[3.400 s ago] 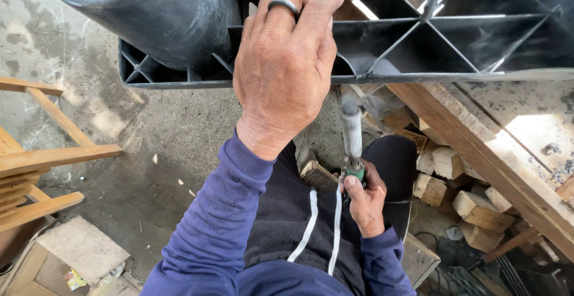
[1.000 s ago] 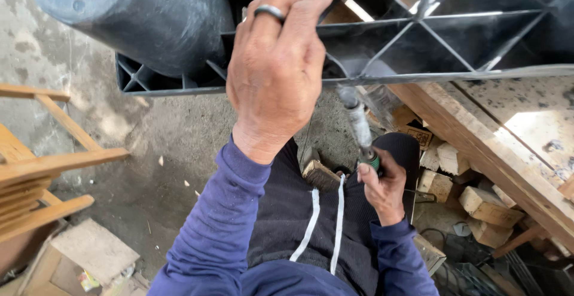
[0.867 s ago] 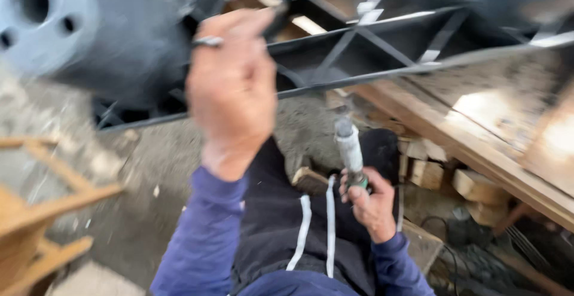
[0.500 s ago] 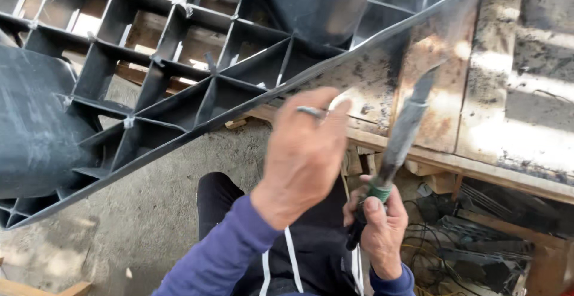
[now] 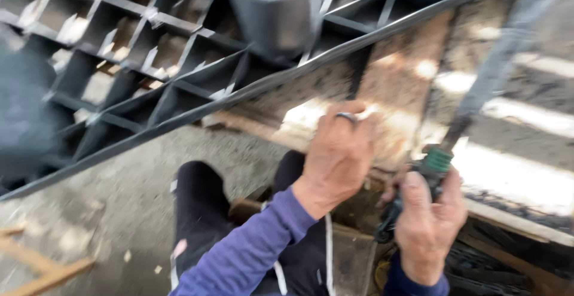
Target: The person uses a soldering iron to melt and fuse seams on a black plastic crate. They hold the crate steady with one hand while applying the hot tip along the grid lines, producing visible smoke as the plastic softens and bonds.
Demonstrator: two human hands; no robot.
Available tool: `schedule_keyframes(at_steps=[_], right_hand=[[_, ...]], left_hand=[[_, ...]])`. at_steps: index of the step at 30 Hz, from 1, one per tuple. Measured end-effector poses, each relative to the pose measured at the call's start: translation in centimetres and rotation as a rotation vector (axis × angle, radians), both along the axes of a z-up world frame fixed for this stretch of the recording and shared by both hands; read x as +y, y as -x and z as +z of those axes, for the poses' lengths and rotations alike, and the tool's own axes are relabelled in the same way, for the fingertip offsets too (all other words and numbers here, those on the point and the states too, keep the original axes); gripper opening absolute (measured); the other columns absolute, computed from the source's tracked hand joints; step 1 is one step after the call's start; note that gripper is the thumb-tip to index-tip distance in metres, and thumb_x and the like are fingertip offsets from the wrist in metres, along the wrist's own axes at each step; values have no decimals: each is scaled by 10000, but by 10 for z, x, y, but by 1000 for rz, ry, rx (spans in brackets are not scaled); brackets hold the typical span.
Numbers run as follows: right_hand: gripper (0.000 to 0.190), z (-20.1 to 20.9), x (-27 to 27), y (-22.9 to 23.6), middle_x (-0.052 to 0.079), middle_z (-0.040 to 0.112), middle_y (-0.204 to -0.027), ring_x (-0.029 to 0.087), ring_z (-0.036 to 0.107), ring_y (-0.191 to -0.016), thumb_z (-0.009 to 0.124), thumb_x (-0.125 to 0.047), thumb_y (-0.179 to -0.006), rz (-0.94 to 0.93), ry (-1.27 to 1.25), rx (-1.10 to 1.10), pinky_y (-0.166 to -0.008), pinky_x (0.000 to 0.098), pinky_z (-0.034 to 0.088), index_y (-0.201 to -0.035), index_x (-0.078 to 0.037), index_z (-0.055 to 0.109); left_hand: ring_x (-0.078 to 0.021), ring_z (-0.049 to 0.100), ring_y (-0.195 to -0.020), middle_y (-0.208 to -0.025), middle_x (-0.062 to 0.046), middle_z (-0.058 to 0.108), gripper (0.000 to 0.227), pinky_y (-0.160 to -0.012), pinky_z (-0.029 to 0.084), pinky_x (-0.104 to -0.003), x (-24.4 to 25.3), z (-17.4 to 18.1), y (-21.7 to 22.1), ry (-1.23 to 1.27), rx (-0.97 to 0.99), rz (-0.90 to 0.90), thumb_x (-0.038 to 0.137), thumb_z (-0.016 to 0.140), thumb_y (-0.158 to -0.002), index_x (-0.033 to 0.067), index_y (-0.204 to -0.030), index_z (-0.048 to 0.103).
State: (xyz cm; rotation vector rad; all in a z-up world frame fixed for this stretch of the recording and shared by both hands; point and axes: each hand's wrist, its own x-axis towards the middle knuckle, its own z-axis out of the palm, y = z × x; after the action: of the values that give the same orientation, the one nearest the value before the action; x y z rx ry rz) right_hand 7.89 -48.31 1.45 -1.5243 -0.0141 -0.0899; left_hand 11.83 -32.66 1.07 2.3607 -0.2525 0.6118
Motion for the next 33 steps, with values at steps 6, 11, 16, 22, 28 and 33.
schedule_keyframes(at_steps=[6,11,16,22,28,33], right_hand=[[281,4,-6,-47,67,639,-909,121,630,-710,603,-177,-1037,34,-87,95,-595,284,570,-1259,-20,533],[216,0,-3,-70,82,616,-915,147,637,-717,585,-166,-1075,-43,-223,134,-575,314,568,-1190,-18,478],[233,4,-4,-74,98,599,-950,163,643,-722,584,-182,-1069,-102,-310,157,-564,317,573,-1203,-24,476],[370,0,4,-73,99,617,-952,158,641,-742,600,-197,-1061,-124,-188,106,-594,308,566,-1356,-10,478],[467,-9,11,-50,105,642,-878,145,634,-701,646,-233,-1074,-149,17,-135,-641,296,559,-1447,3,494],[407,-27,22,-31,121,657,-893,170,627,-665,668,-204,-1054,-177,37,-253,-625,309,546,-1370,22,547]], left_hand=[[-384,505,-1288,-1339,-218,570,359,-1102,431,-508,-18,15,-79,-57,-157,121,116,648,-956,3,-1293,607],[-326,521,-1209,-1221,-125,628,415,-1075,453,-472,-28,20,-148,-271,33,169,134,679,-901,50,-1304,623],[-315,582,-1061,-942,-57,685,263,-764,508,-434,-27,13,-189,-367,113,194,265,714,-896,100,-1098,677],[-284,633,-860,-857,-25,676,183,-659,536,-375,-2,5,-181,-257,28,115,257,717,-968,125,-900,610],[-300,593,-852,-811,-33,637,237,-640,479,-416,57,19,-99,-285,64,26,279,754,-916,115,-833,603],[-278,550,-867,-811,-13,580,233,-721,446,-413,123,29,-17,-308,-34,57,316,767,-926,139,-866,629]])
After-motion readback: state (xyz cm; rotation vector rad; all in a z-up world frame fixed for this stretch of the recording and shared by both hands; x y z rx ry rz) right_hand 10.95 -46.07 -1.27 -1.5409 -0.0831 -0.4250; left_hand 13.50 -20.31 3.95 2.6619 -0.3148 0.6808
